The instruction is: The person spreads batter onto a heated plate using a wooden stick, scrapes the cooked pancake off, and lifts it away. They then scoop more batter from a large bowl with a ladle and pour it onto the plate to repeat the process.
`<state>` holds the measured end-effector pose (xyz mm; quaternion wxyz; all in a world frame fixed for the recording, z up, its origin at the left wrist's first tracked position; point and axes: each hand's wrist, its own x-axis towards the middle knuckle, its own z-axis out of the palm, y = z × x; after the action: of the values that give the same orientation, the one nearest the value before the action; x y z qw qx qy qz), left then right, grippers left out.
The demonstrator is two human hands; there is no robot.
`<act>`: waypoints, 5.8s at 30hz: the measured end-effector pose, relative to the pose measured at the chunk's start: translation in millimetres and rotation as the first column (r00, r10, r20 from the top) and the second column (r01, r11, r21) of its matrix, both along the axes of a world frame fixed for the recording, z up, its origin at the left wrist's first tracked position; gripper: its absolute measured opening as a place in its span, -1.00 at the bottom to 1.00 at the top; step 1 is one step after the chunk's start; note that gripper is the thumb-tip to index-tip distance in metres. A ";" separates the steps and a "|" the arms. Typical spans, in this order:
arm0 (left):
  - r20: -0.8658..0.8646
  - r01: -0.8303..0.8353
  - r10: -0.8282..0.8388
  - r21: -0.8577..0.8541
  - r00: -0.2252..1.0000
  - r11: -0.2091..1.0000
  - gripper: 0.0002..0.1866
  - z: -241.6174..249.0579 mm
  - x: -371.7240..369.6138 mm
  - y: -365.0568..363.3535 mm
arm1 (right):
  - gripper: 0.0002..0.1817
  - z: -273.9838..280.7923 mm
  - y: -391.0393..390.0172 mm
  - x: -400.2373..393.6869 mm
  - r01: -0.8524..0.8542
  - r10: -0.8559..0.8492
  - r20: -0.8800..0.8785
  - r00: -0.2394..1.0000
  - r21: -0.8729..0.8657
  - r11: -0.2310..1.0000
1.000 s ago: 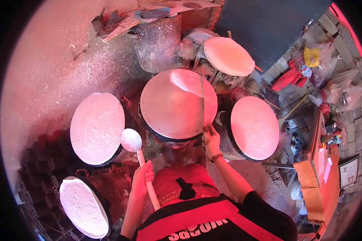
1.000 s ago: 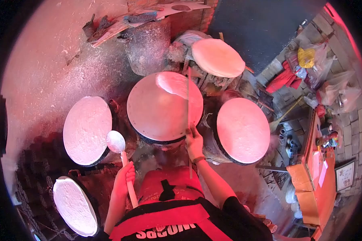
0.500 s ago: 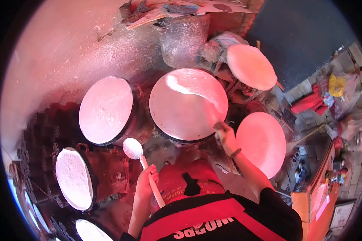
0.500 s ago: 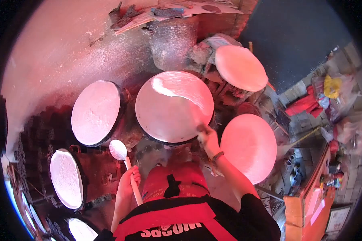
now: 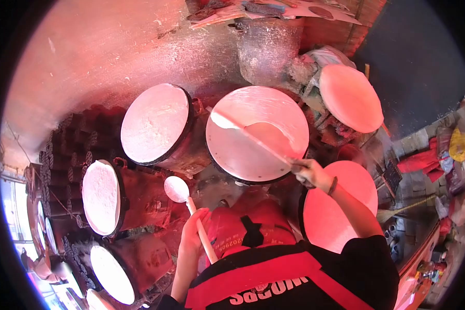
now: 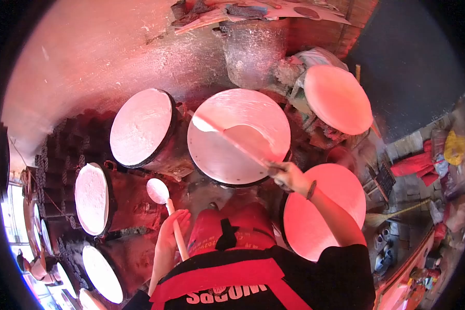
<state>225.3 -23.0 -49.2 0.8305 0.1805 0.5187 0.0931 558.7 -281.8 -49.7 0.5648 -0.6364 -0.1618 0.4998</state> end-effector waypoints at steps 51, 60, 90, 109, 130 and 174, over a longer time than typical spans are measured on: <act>-0.126 0.334 -0.316 0.174 0.941 0.926 -0.70 23.7 -186.8 106.8 | -0.72 -88.3 276.3 -237.1 0.686 -0.725 -0.103 0.681 0.435 0.583; -0.178 0.144 -0.125 0.101 0.976 0.984 -0.75 32.0 -245.6 108.3 | -0.63 -142.1 422.7 -187.4 0.948 -0.970 0.177 0.169 0.241 0.209; -0.066 0.442 -0.440 0.246 0.896 0.863 -0.67 44.9 -153.7 36.5 | -0.69 -42.5 94.0 -249.8 0.763 -0.743 -0.187 0.642 0.069 0.642; -0.040 0.457 -0.464 0.268 0.885 0.848 -0.73 35.3 -63.1 -38.3 | -0.63 -36.7 42.9 -206.5 0.438 -0.417 -0.177 0.891 0.101 0.893; 0.101 0.413 -0.439 0.206 0.893 0.887 -0.86 57.7 -33.7 -26.2 | -0.40 -78.0 89.1 -192.9 0.880 -0.933 0.087 0.349 0.312 0.358; 0.075 0.559 -0.642 0.421 0.763 0.714 -0.91 26.1 17.2 51.8 | -0.47 -36.4 52.8 -252.2 0.531 -0.510 0.296 0.808 0.012 0.847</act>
<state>242.5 28.8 -23.1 0.8157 0.4836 0.3101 -0.0672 306.5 -229.0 -86.1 0.6274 -0.7416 -0.0439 0.2333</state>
